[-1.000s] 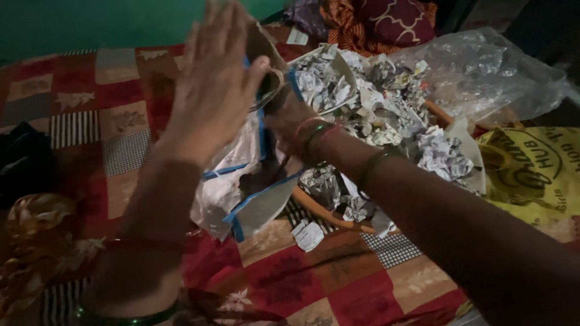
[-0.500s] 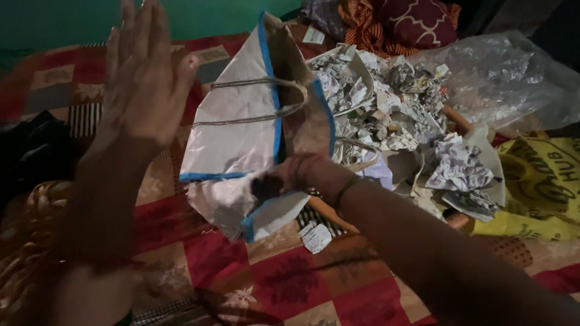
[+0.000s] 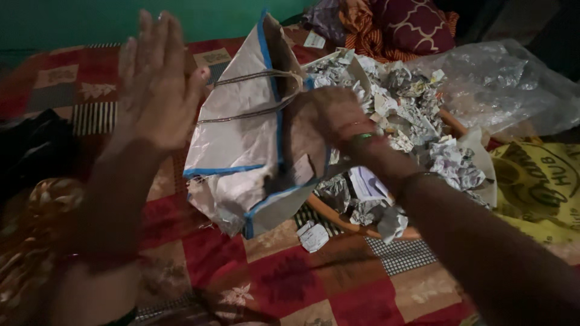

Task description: The person repeatedly picks up crumpled paper pieces from a pile on a bed and places them into a white woven bag with blue trim. The hands continue filling the bag by hand without using any tools.

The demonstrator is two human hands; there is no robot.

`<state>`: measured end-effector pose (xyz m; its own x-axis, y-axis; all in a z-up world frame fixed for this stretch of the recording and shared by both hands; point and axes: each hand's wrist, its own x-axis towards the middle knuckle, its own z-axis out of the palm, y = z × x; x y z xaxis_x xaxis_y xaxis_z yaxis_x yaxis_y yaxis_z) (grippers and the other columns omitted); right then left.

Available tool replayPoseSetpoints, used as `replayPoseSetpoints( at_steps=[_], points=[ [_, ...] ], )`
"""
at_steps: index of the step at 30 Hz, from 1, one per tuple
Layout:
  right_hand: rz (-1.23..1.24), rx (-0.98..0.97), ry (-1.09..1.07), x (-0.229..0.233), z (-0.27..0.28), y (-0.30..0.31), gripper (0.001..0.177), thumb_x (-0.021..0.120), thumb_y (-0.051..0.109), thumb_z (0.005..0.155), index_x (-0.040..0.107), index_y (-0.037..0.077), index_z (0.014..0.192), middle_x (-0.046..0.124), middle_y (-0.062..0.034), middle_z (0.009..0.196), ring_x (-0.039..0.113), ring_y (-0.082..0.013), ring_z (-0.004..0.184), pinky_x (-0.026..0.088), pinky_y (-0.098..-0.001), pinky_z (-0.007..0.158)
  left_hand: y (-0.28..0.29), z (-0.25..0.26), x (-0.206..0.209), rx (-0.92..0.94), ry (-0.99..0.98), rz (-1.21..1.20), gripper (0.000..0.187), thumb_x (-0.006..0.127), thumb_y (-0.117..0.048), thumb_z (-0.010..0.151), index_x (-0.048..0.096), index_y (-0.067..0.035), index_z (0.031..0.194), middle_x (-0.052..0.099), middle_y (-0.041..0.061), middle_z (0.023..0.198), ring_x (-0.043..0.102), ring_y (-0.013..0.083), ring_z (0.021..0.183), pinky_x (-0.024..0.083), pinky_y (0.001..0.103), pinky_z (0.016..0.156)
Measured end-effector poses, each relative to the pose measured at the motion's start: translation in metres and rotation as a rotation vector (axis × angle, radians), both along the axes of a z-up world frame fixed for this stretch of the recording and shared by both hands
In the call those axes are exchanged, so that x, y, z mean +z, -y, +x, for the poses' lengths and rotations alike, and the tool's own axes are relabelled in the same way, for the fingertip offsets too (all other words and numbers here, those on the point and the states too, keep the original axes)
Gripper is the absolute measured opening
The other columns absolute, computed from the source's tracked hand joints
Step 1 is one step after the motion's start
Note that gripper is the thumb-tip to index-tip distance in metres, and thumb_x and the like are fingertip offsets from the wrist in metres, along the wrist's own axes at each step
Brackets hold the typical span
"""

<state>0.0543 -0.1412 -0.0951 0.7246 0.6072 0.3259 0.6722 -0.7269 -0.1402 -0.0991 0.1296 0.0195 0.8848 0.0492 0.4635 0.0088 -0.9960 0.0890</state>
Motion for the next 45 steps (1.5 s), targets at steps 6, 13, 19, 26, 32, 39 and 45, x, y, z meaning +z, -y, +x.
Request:
replayPoseSetpoints(
  at_steps=[6, 13, 19, 26, 32, 39, 45],
  points=[
    [-0.167, -0.264, -0.353, -0.042, 0.030, 0.115, 0.095, 0.076, 0.060, 0.081, 0.034, 0.022, 0.157, 0.027, -0.0189, 0.164, 0.034, -0.0419, 0.145, 0.031, -0.0533, 0.118, 0.009, -0.007, -0.006, -0.042, 0.000, 0.047, 0.073, 0.036, -0.042, 0.111, 0.013, 0.003, 0.164, 0.012, 0.023, 0.171, 0.004, 0.0338, 0.160, 0.005, 0.048, 0.129],
    [-0.374, -0.213, -0.716, -0.099, 0.015, 0.137, 0.120, 0.087, 0.068, 0.065, 0.029, 0.026, 0.160, 0.032, -0.0108, 0.166, 0.033, -0.0353, 0.151, 0.031, -0.0536, 0.121, 0.012, -0.032, -0.015, -0.087, 0.035, -0.008, 0.073, 0.036, -0.040, 0.112, 0.017, 0.010, 0.162, 0.018, 0.028, 0.170, 0.008, 0.0391, 0.160, 0.006, 0.049, 0.128],
    [-0.317, -0.225, -0.591, -0.109, 0.000, 0.128, 0.108, 0.092, 0.050, 0.066, 0.040, 0.020, 0.156, 0.056, -0.0154, 0.149, 0.055, -0.0368, 0.136, 0.047, -0.0476, 0.114, 0.017, -0.036, -0.022, -0.042, -0.009, 0.006, 0.076, 0.037, -0.041, 0.110, 0.014, 0.010, 0.161, 0.013, 0.028, 0.169, 0.007, 0.0385, 0.157, 0.004, 0.051, 0.125],
    [0.050, -0.427, -0.694, -0.108, 0.027, 0.145, 0.074, 0.084, 0.036, 0.078, 0.055, 0.029, 0.145, 0.073, -0.0158, 0.121, 0.073, -0.0334, 0.109, 0.058, -0.0440, 0.098, 0.013, -0.038, -0.033, 0.034, -0.053, -0.035, 0.074, 0.035, -0.044, 0.110, 0.012, 0.001, 0.163, 0.011, 0.020, 0.173, 0.003, 0.0316, 0.161, 0.004, 0.047, 0.130],
    [-0.226, -0.304, -0.334, -0.078, 0.082, 0.169, 0.028, 0.066, 0.038, 0.103, 0.077, 0.018, 0.120, 0.078, -0.0113, 0.110, 0.072, -0.0295, 0.092, 0.059, -0.0438, 0.091, 0.019, -0.029, -0.033, 0.011, -0.045, -0.022, 0.075, 0.034, -0.043, 0.110, 0.009, 0.002, 0.164, 0.008, 0.023, 0.171, 0.001, 0.0319, 0.159, 0.002, 0.046, 0.127],
    [0.355, -0.376, -0.255, -0.007, 0.050, 0.147, 0.035, 0.067, 0.013, 0.093, 0.062, 0.007, 0.127, 0.074, -0.0144, 0.099, 0.069, -0.0214, 0.065, 0.055, -0.0317, 0.048, 0.035, -0.013, -0.025, -0.007, -0.022, -0.065, 0.072, 0.035, -0.044, 0.111, 0.011, -0.001, 0.164, 0.012, 0.017, 0.172, 0.002, 0.0273, 0.160, 0.004, 0.043, 0.130],
    [0.657, -0.299, -0.645, 0.052, 0.017, 0.084, 0.028, 0.052, 0.010, 0.110, 0.079, 0.010, 0.104, 0.079, -0.0126, 0.100, 0.064, -0.0180, 0.066, 0.045, -0.0312, 0.047, 0.033, -0.006, -0.023, -0.009, -0.009, -0.057, 0.072, 0.035, -0.042, 0.111, 0.012, 0.001, 0.164, 0.012, 0.018, 0.172, 0.003, 0.0288, 0.159, 0.004, 0.044, 0.129]
  ],
)
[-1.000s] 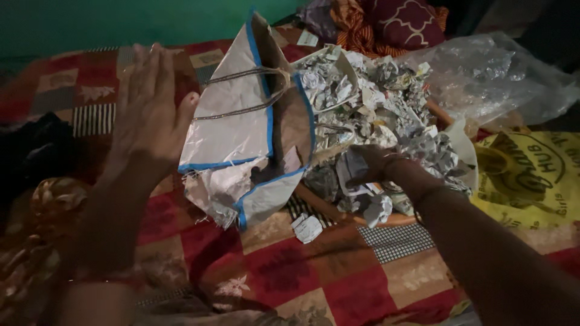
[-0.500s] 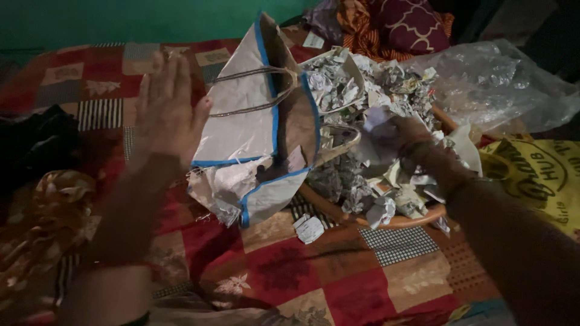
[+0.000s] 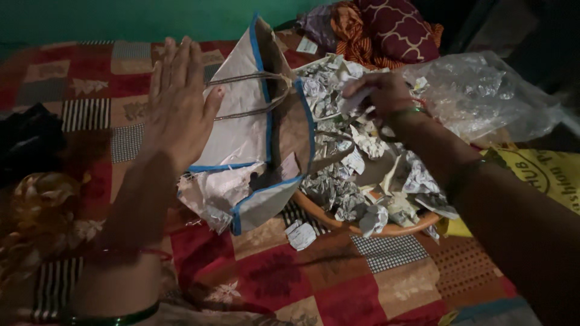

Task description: The person repeatedly picks up crumpled paper pieces from a pile on a bed and places them into a white woven bag with blue trim. The hands continue filling the bag by hand without using any tools.

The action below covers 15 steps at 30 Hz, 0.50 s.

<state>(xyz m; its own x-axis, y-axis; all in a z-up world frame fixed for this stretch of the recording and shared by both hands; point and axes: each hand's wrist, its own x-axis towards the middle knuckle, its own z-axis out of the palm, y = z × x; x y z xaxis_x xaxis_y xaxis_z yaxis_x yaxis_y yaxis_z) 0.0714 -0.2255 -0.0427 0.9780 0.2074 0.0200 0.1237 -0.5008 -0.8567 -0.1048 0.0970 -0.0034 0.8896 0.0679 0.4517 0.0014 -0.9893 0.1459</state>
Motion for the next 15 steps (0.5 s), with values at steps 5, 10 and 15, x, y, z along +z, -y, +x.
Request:
replayPoseSetpoints(
  at_steps=[5, 10, 15],
  points=[
    [0.042, 0.522, 0.261, 0.002, 0.002, -0.069, 0.030, 0.060, 0.003, 0.093, 0.076, 0.014, 0.115, 0.077, -0.0061, 0.116, 0.076, -0.0153, 0.096, 0.067, -0.0291, 0.070, -0.014, -0.002, -0.001, 0.039, -0.021, -0.007, 0.070, 0.033, -0.041, 0.111, 0.009, 0.000, 0.164, 0.008, 0.017, 0.172, 0.000, 0.0297, 0.159, 0.003, 0.045, 0.128],
    [-0.764, 0.830, 0.491, -0.028, -0.017, -0.115, 0.047, 0.072, 0.025, 0.093, 0.063, 0.021, 0.139, 0.073, -0.0128, 0.119, 0.069, -0.0295, 0.108, 0.057, -0.0456, 0.089, -0.024, -0.011, -0.001, 0.058, -0.024, 0.004, 0.073, 0.035, -0.043, 0.110, 0.008, -0.002, 0.164, 0.008, 0.017, 0.173, 0.000, 0.0279, 0.160, 0.003, 0.044, 0.129],
    [-1.193, 0.886, 0.424, -0.060, -0.038, -0.124, 0.026, 0.065, 0.036, 0.101, 0.075, 0.019, 0.118, 0.078, -0.0100, 0.109, 0.072, -0.0278, 0.105, 0.045, -0.0553, 0.100, -0.028, -0.013, -0.004, 0.061, -0.013, 0.047, 0.074, 0.037, -0.042, 0.109, 0.010, -0.002, 0.165, 0.009, 0.016, 0.173, 0.001, 0.0268, 0.159, 0.004, 0.045, 0.128]
  ],
)
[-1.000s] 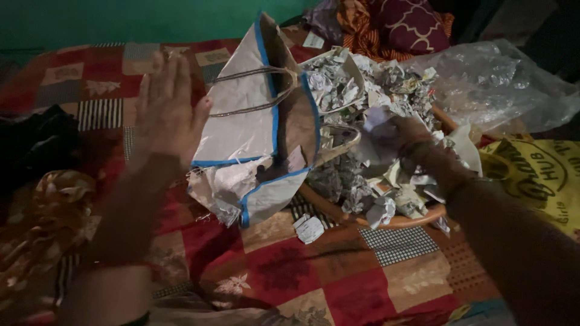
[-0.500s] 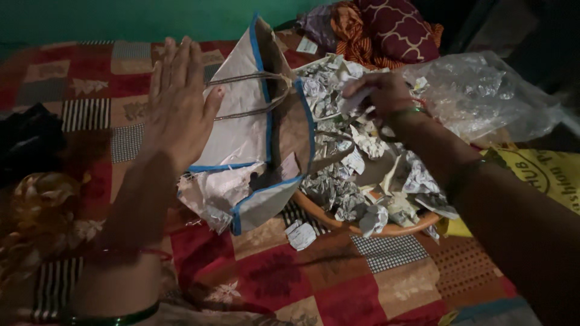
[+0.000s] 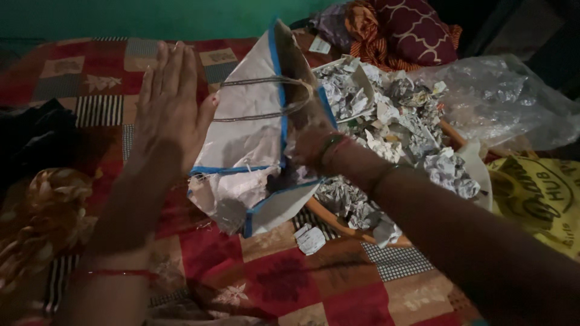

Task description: The person repeatedly picks up crumpled paper pieces from a pile on a bed and places them into a white woven bag with blue trim. The hands continue filling the bag by hand without using any tools.

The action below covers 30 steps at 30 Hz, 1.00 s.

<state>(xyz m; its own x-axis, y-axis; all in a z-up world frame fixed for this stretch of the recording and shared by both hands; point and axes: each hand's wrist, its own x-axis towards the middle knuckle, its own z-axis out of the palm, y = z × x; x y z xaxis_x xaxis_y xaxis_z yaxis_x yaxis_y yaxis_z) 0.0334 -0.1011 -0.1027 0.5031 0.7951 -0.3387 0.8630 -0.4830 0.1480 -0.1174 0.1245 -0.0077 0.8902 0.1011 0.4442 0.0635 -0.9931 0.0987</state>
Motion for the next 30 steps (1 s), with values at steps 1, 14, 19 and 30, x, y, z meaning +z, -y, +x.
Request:
replayPoseSetpoints(
  at_steps=[1, 14, 19, 30],
  points=[
    [-0.031, 0.022, 0.069, -0.009, -0.001, -0.006, 0.026, 0.067, 0.034, 0.098, 0.076, 0.017, 0.117, 0.077, -0.0124, 0.110, 0.073, -0.0289, 0.103, 0.052, -0.0500, 0.095, -0.002, 0.000, -0.001, -0.001, 0.006, 0.000, 0.074, 0.037, -0.042, 0.109, 0.010, -0.002, 0.165, 0.010, 0.016, 0.173, 0.001, 0.0263, 0.159, 0.004, 0.044, 0.129],
    [1.070, -0.695, -1.589, -0.161, 0.036, -0.093, 0.049, 0.068, 0.016, 0.091, 0.068, 0.029, 0.139, 0.059, -0.0050, 0.088, 0.060, -0.0207, 0.081, 0.058, -0.0476, 0.082, -0.012, 0.012, -0.009, -0.095, 0.064, 0.034, 0.076, 0.047, -0.037, 0.110, 0.012, 0.003, 0.165, 0.016, 0.022, 0.172, 0.007, 0.0328, 0.160, 0.008, 0.048, 0.130],
    [1.261, -0.997, -1.880, -0.152, 0.029, -0.094, 0.029, 0.062, 0.033, 0.102, 0.072, 0.017, 0.124, 0.076, -0.0073, 0.111, 0.073, -0.0189, 0.092, 0.057, -0.0357, 0.076, -0.015, 0.014, -0.009, -0.124, 0.112, 0.053, 0.077, 0.049, -0.036, 0.110, 0.014, 0.005, 0.165, 0.018, 0.024, 0.172, 0.009, 0.0345, 0.160, 0.009, 0.049, 0.130],
    [0.313, -0.315, -0.200, -0.206, -0.028, -0.097, 0.046, 0.065, 0.031, 0.094, 0.055, 0.017, 0.137, 0.065, -0.0104, 0.125, 0.060, -0.0247, 0.111, 0.044, -0.0459, 0.092, -0.013, 0.019, -0.004, -0.075, 0.081, 0.022, 0.075, 0.049, -0.035, 0.107, 0.017, 0.004, 0.162, 0.019, 0.024, 0.169, 0.011, 0.0340, 0.157, 0.010, 0.047, 0.126]
  ],
)
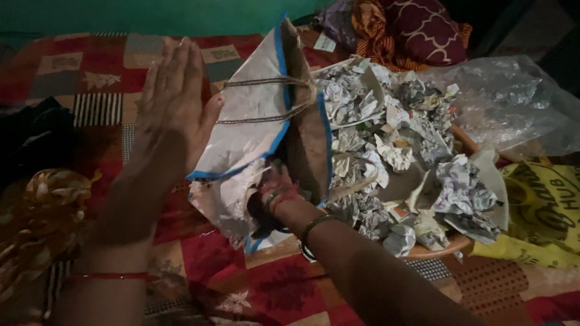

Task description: The person repeatedly picks up crumpled paper pieces from a pile on a bed and places them into a white woven bag with blue trim. The hands continue filling the bag by hand without using any tools.

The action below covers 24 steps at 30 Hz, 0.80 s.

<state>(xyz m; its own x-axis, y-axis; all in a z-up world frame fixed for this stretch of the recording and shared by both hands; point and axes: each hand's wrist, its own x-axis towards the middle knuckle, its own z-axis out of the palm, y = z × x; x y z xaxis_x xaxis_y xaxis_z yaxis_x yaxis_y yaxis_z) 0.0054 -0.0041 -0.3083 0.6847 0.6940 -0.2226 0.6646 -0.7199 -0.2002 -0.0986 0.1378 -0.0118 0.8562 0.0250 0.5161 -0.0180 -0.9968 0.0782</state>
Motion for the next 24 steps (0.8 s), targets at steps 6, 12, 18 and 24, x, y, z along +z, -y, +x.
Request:
replayPoseSetpoints(
  at_steps=[6, 12, 18, 24],
  points=[
    [0.082, -0.136, 0.047, 0.028, 0.025, -0.022, 0.059, 0.067, 0.030, 0.090, 0.046, 0.017, 0.144, 0.059, -0.0121, 0.133, 0.053, -0.0279, 0.121, 0.037, -0.0514, 0.101, -0.007, -0.005, -0.005, -0.033, 0.036, 0.039, 0.075, 0.051, -0.035, 0.110, 0.019, 0.007, 0.163, 0.020, 0.026, 0.170, 0.012, 0.0355, 0.160, 0.012, 0.049, 0.130],
    [0.273, -0.254, 0.013, 0.109, 0.044, -0.016, 0.074, 0.069, 0.028, 0.085, 0.037, 0.017, 0.151, 0.053, -0.0138, 0.140, 0.047, -0.0311, 0.132, 0.030, -0.0569, 0.110, -0.014, -0.002, -0.007, -0.041, 0.051, 0.057, 0.074, 0.050, -0.035, 0.113, 0.018, 0.007, 0.164, 0.020, 0.025, 0.172, 0.010, 0.0358, 0.161, 0.011, 0.049, 0.131],
    [0.471, -0.397, 0.236, 0.155, 0.058, 0.001, 0.060, 0.065, 0.019, 0.086, 0.046, 0.019, 0.144, 0.054, -0.0150, 0.141, 0.046, -0.0360, 0.136, 0.029, -0.0591, 0.113, -0.014, 0.009, -0.002, 0.027, -0.043, 0.022, 0.075, 0.043, -0.038, 0.111, 0.010, 0.002, 0.165, 0.011, 0.020, 0.173, 0.003, 0.0303, 0.159, 0.005, 0.046, 0.129],
    [0.578, -0.268, 0.479, 0.175, 0.064, 0.024, 0.049, 0.065, 0.021, 0.087, 0.055, 0.017, 0.135, 0.059, -0.0135, 0.135, 0.048, -0.0382, 0.133, 0.032, -0.0583, 0.112, -0.008, 0.007, 0.003, 0.036, -0.078, 0.000, 0.073, 0.039, -0.040, 0.111, 0.009, -0.001, 0.165, 0.010, 0.017, 0.173, 0.001, 0.0284, 0.160, 0.004, 0.044, 0.131]
  ],
)
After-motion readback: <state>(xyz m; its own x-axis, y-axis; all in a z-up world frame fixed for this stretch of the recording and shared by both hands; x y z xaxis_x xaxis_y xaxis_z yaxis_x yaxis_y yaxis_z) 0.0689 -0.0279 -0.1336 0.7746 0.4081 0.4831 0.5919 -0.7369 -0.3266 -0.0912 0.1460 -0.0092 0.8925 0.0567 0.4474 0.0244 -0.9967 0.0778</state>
